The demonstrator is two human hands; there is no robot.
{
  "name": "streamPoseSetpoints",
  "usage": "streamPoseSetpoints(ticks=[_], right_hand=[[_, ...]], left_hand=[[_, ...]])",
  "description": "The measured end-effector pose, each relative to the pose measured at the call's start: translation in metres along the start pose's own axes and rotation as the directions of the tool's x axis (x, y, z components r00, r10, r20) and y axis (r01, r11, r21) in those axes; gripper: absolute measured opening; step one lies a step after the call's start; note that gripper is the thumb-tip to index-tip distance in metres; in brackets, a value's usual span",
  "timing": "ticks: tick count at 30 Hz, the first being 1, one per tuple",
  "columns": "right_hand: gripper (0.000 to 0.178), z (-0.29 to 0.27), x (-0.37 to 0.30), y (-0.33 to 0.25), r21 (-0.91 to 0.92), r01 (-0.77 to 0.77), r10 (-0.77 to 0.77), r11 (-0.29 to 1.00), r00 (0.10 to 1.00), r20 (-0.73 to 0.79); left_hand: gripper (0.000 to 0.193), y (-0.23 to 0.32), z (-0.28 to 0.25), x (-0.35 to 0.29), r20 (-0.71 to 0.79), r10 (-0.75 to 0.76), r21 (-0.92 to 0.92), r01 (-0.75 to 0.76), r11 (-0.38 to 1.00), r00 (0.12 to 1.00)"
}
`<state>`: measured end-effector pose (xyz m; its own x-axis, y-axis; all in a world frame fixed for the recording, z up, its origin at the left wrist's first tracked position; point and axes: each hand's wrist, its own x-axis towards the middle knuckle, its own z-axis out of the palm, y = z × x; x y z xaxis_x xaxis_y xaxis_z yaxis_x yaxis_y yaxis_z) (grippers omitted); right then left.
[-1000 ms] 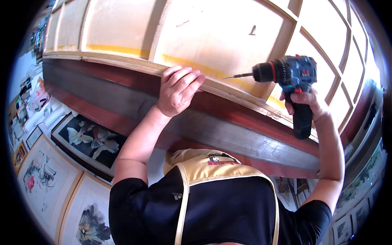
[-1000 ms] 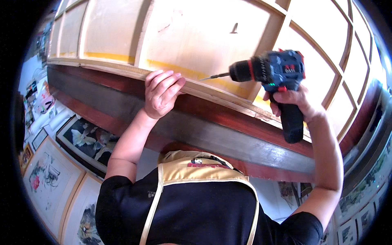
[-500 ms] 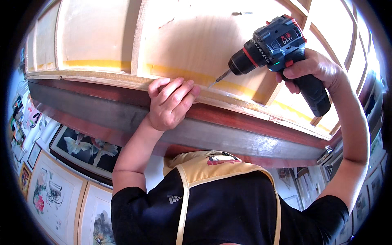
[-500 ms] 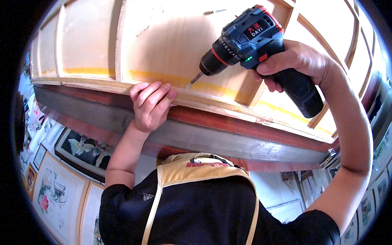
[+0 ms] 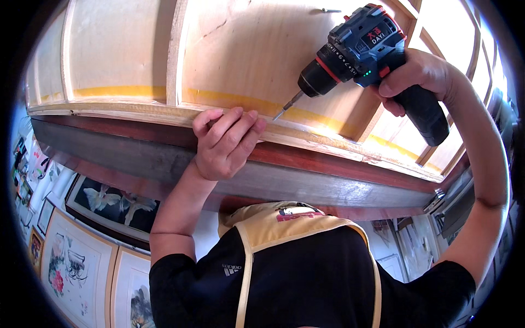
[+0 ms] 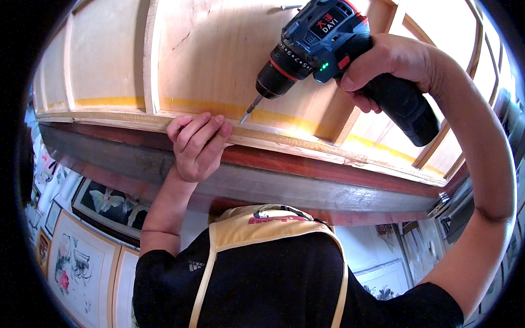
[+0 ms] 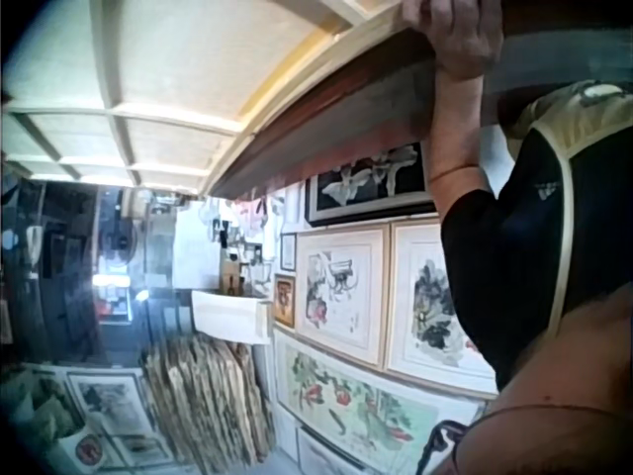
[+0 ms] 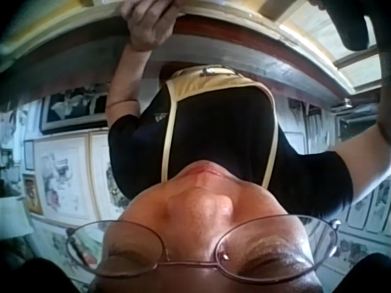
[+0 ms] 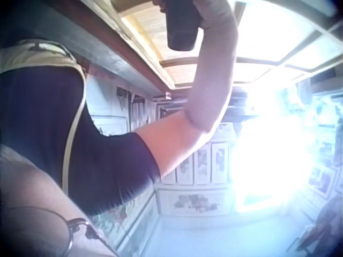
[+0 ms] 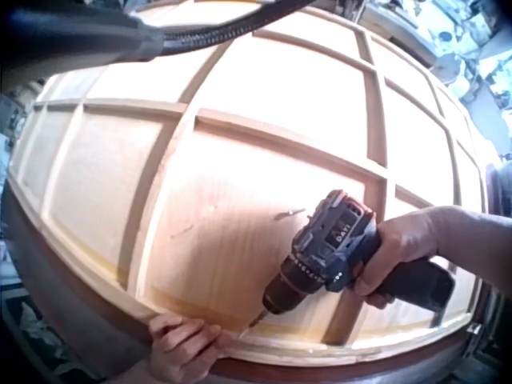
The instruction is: The person uses a cordless drill to attach a wooden grid frame to a large reddish-brown board. They systematically drive screws into the frame's intersections and then use a tape measure to check dimensions.
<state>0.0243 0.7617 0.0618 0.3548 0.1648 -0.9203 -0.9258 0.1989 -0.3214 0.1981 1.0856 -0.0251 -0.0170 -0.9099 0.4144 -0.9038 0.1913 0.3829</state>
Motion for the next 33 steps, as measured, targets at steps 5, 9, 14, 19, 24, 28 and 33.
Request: streamPoseSetpoints(ticks=[5, 9, 14, 19, 24, 28, 33], right_hand=[[0.025, 0.004, 0.0, -0.005, -0.054, -0.008, 0.007, 0.999, 1.0, -0.024], [0.025, 0.009, 0.0, -0.012, -0.095, -0.014, 0.008, 0.995, 0.998, -0.069], [0.025, 0.013, -0.001, -0.013, -0.071, -0.021, 0.014, 0.997, 0.996, -0.088], [0.026, 0.014, 0.002, -0.017, -0.111, -0.036, 0.025, 0.993, 0.995, -0.096], [0.026, 0.017, 0.003, -0.016, -0.096, -0.039, 0.031, 0.995, 0.996, -0.086], [0.026, 0.018, 0.004, -0.015, -0.098, -0.045, 0.036, 0.994, 0.995, -0.088], [0.025, 0.019, 0.006, -0.015, -0.084, -0.046, 0.04, 0.995, 0.996, -0.074]], left_hand=[[0.021, -0.001, 0.0, -0.003, 0.019, 0.004, 0.004, -0.004, 1.0, 1.0], [0.022, -0.001, 0.001, -0.003, 0.019, 0.008, -0.002, -0.008, 1.0, 1.0], [0.023, -0.001, -0.001, -0.003, 0.028, 0.015, -0.002, -0.015, 1.0, 0.999], [0.024, -0.002, -0.001, -0.004, 0.036, 0.014, -0.012, -0.014, 1.0, 0.999], [0.025, -0.001, -0.003, -0.002, 0.039, 0.009, -0.018, -0.009, 1.0, 0.999], [0.025, 0.0, -0.001, -0.004, 0.033, 0.018, -0.009, -0.018, 1.0, 0.999], [0.026, -0.001, -0.001, -0.002, 0.028, 0.019, -0.007, -0.018, 1.0, 0.999]])
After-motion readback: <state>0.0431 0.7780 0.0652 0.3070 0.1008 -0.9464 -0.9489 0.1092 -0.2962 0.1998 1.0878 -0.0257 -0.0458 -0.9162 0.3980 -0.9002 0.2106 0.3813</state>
